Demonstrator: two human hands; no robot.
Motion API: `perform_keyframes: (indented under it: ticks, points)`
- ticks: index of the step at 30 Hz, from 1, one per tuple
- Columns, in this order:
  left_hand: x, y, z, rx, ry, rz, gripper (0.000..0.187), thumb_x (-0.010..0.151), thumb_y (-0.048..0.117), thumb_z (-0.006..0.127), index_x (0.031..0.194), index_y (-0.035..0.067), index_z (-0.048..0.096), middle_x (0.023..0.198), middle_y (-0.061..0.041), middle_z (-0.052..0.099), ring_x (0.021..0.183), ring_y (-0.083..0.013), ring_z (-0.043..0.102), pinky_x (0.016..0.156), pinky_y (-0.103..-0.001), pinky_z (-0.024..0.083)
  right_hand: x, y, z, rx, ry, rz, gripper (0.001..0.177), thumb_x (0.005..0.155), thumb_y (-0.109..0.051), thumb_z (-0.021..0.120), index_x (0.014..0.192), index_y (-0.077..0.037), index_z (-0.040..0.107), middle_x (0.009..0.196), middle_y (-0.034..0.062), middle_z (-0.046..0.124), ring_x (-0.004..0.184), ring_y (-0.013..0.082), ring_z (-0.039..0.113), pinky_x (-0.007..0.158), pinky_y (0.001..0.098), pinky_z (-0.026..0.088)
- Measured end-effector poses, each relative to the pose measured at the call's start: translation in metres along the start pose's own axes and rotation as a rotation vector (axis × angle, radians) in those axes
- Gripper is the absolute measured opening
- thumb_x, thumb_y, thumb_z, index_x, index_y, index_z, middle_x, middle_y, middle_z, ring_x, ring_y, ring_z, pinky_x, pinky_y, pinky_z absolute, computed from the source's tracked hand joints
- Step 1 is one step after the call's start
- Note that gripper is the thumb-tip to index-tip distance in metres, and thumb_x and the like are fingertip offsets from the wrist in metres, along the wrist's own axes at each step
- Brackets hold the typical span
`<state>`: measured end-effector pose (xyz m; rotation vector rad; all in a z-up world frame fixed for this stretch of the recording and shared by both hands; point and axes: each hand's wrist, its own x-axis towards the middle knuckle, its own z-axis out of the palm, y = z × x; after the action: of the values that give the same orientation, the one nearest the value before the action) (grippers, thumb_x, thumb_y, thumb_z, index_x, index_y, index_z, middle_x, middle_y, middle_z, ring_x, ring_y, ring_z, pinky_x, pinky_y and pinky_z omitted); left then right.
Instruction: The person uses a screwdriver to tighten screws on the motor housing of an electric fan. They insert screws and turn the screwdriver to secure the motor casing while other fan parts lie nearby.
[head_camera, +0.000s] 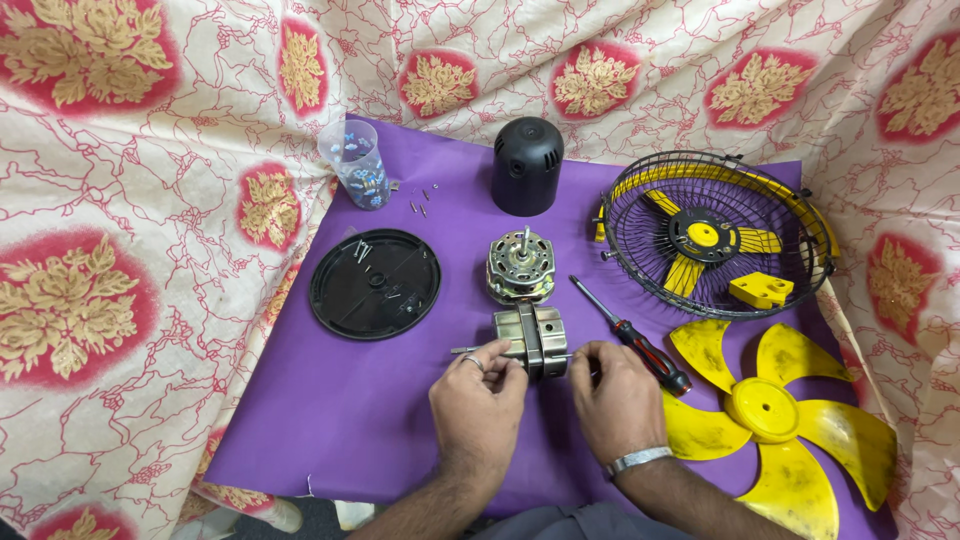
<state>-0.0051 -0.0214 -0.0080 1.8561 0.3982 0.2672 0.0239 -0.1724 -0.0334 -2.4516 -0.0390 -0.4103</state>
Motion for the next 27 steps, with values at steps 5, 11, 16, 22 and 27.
perform_keyframes:
  ticks: [5, 11, 16, 22, 27]
  points:
    - [0.025, -0.031, -0.027, 0.084, 0.197, 0.083, 0.026, 0.093, 0.017, 0.065, 0.111, 0.005, 0.078, 0.095, -0.007, 0.072, 0.075, -0.0132, 0.07, 0.07, -0.03, 0.057, 0.012, -0.001, -0.025, 0.002, 0.078, 0.037, 0.016, 0.092, -0.018, 0.069, 0.094, -0.002, 0.071, 0.087, 0.0181, 0.071, 0.077, 0.0339, 0.071, 0.073, 0.0464, 0.057]
    - [0.09, -0.078, -0.084, -0.662, 0.252, -0.527, 0.025, 0.097, 0.018, 0.061, 0.109, -0.001, 0.072, 0.097, -0.013, 0.065, 0.083, -0.0201, 0.062, 0.081, -0.037, 0.059, 0.044, -0.058, 0.001, 0.057, 0.017, -0.281, 0.015, 0.09, -0.018, 0.069, 0.092, -0.003, 0.071, 0.087, 0.0171, 0.071, 0.081, 0.036, 0.069, 0.074, 0.0475, 0.056]
    - [0.138, -0.105, -0.127, -0.975, 0.309, -0.632, 0.027, 0.088, 0.006, 0.05, 0.107, -0.004, 0.067, 0.099, -0.013, 0.064, 0.089, -0.0235, 0.064, 0.085, -0.04, 0.061, 0.07, -0.119, 0.057, 0.099, -0.198, -0.314, 0.017, 0.09, -0.019, 0.067, 0.093, -0.003, 0.072, 0.09, 0.0178, 0.072, 0.085, 0.0363, 0.07, 0.078, 0.0479, 0.056]
    - [0.182, -0.116, -0.138, -0.591, 0.234, -0.475, 0.028, 0.088, 0.014, 0.062, 0.109, -0.002, 0.072, 0.088, -0.008, 0.064, 0.079, -0.0209, 0.063, 0.081, -0.041, 0.061, 0.087, -0.161, 0.096, 0.112, -0.391, -0.103, 0.023, 0.096, -0.025, 0.062, 0.103, -0.007, 0.075, 0.092, 0.0176, 0.076, 0.088, 0.0335, 0.073, 0.085, 0.0441, 0.057]
    - [0.227, -0.117, -0.131, 0.407, 0.226, 0.045, 0.032, 0.082, 0.026, 0.077, 0.109, 0.01, 0.077, 0.095, -0.01, 0.075, 0.091, -0.0262, 0.073, 0.088, -0.04, 0.057, 0.067, -0.147, 0.086, 0.256, -0.341, -0.036, 0.022, 0.093, -0.024, 0.065, 0.101, -0.007, 0.075, 0.085, 0.014, 0.077, 0.079, 0.0261, 0.078, 0.076, 0.0385, 0.06]
